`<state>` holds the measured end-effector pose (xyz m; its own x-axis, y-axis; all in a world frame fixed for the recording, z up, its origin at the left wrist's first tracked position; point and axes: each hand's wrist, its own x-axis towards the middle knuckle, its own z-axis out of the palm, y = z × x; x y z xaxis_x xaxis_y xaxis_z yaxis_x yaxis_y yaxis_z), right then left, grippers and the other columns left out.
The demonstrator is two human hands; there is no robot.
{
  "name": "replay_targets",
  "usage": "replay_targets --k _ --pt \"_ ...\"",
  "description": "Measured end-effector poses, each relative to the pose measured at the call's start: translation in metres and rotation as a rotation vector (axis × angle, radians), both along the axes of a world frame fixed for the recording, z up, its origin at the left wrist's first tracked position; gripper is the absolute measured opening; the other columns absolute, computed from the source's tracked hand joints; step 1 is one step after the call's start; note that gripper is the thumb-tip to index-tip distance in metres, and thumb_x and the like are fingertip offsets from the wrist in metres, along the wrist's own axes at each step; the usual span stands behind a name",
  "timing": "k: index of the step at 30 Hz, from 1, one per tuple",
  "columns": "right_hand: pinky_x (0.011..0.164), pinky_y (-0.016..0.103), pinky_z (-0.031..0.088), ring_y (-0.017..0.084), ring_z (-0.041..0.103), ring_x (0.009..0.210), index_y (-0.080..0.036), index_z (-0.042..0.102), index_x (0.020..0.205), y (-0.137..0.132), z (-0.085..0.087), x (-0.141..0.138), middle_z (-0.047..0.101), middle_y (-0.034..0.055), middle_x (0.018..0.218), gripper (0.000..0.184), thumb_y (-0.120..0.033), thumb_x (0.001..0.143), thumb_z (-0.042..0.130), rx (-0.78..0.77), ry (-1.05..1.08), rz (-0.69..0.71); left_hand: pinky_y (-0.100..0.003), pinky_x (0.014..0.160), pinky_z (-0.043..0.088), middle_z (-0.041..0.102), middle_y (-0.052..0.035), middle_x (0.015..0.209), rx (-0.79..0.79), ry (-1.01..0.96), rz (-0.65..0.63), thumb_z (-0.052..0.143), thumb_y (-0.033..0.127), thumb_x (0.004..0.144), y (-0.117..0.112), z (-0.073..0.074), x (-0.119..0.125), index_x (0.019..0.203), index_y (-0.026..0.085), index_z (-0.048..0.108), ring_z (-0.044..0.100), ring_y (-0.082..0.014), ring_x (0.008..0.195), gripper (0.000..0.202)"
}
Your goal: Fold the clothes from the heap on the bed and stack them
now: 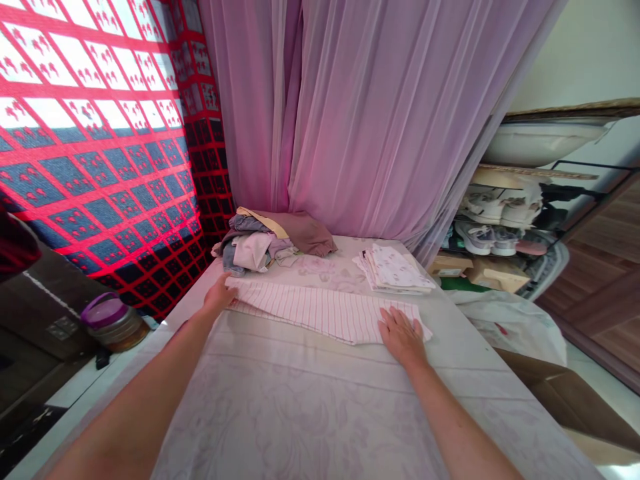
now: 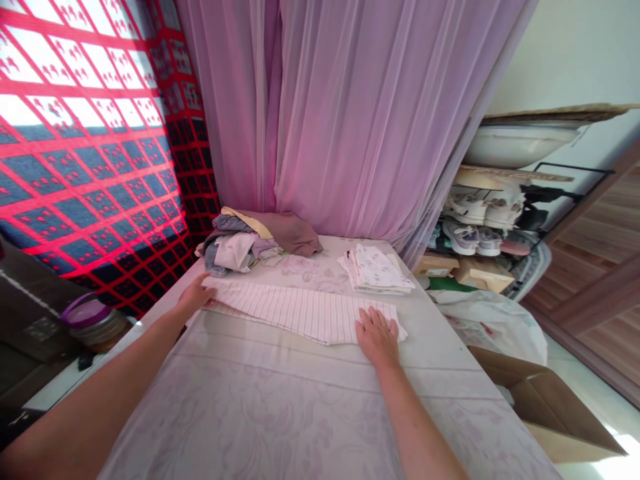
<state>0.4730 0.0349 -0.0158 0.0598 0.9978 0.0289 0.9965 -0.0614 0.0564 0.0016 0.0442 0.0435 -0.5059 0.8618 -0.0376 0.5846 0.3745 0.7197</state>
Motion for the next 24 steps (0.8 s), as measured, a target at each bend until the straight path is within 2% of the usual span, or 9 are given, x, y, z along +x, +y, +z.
replay_targets --k 3,6,10,14,20,24 --pt "0.112 0.050 0.017 0.020 0.030 0.138 -0.028 0.038 0.144 0.000 0.001 -0.001 0.033 0.0044 0.153 0.052 -0.039 0.095 0.022 0.005 -0.012 0.008 -0.025 0.061 0.047 0.063 0.0033 0.068 -0.032 0.095 0.011 0.054 0.024 0.075 -0.008 -0.015 0.002 0.134 0.023 0.049 0.062 -0.0152 0.059 0.060" --pt "0.111 0.050 0.018 0.021 0.032 0.137 -0.028 0.040 0.143 -0.001 0.000 -0.001 0.035 0.0048 0.151 0.051 -0.038 0.096 0.023 0.031 -0.016 0.013 -0.024 0.064 0.048 0.068 0.0023 0.075 -0.033 0.137 -0.016 0.052 0.027 0.077 -0.010 -0.021 0.002 0.125 0.024 0.059 0.064 -0.0154 0.067 0.048" --pt "0.110 0.049 0.020 0.021 0.037 0.134 -0.026 0.047 0.138 -0.003 -0.004 0.002 0.041 0.0062 0.148 0.048 -0.036 0.096 0.027 0.128 -0.016 0.045 -0.026 0.070 0.050 0.074 -0.0011 0.087 -0.052 0.215 -0.038 0.047 0.026 0.082 -0.017 -0.022 -0.001 0.109 0.022 0.070 0.067 -0.0187 0.081 0.036" --pt "0.109 0.048 0.022 0.022 0.044 0.129 -0.027 0.055 0.130 -0.003 -0.010 0.005 0.051 0.0064 0.140 0.043 -0.034 0.095 0.032 0.203 0.004 0.088 -0.027 0.084 0.048 0.071 -0.0033 0.111 -0.066 0.326 -0.066 0.044 0.022 0.084 -0.026 -0.024 -0.001 0.108 0.023 0.071 0.065 -0.0206 0.102 0.037" --pt "0.107 0.049 0.023 0.023 0.049 0.124 -0.026 0.060 0.125 -0.001 -0.016 0.007 0.056 0.0082 0.135 0.040 -0.034 0.094 0.036 0.268 0.035 0.122 -0.032 0.087 0.048 0.070 -0.0062 0.112 -0.127 0.467 -0.133 0.046 0.022 0.080 -0.024 -0.020 -0.002 0.107 0.025 0.072 0.064 -0.0250 0.103 0.038" --pt "0.107 0.049 0.023 0.024 0.050 0.122 -0.024 0.062 0.122 -0.002 -0.018 0.007 0.059 0.0091 0.132 0.039 -0.033 0.093 0.037 0.354 0.033 0.160 -0.036 0.095 0.045 0.062 -0.0083 0.125 -0.136 0.540 -0.130 0.049 0.021 0.077 -0.024 -0.015 0.001 0.107 0.023 0.072 0.058 -0.0292 0.113 0.037"
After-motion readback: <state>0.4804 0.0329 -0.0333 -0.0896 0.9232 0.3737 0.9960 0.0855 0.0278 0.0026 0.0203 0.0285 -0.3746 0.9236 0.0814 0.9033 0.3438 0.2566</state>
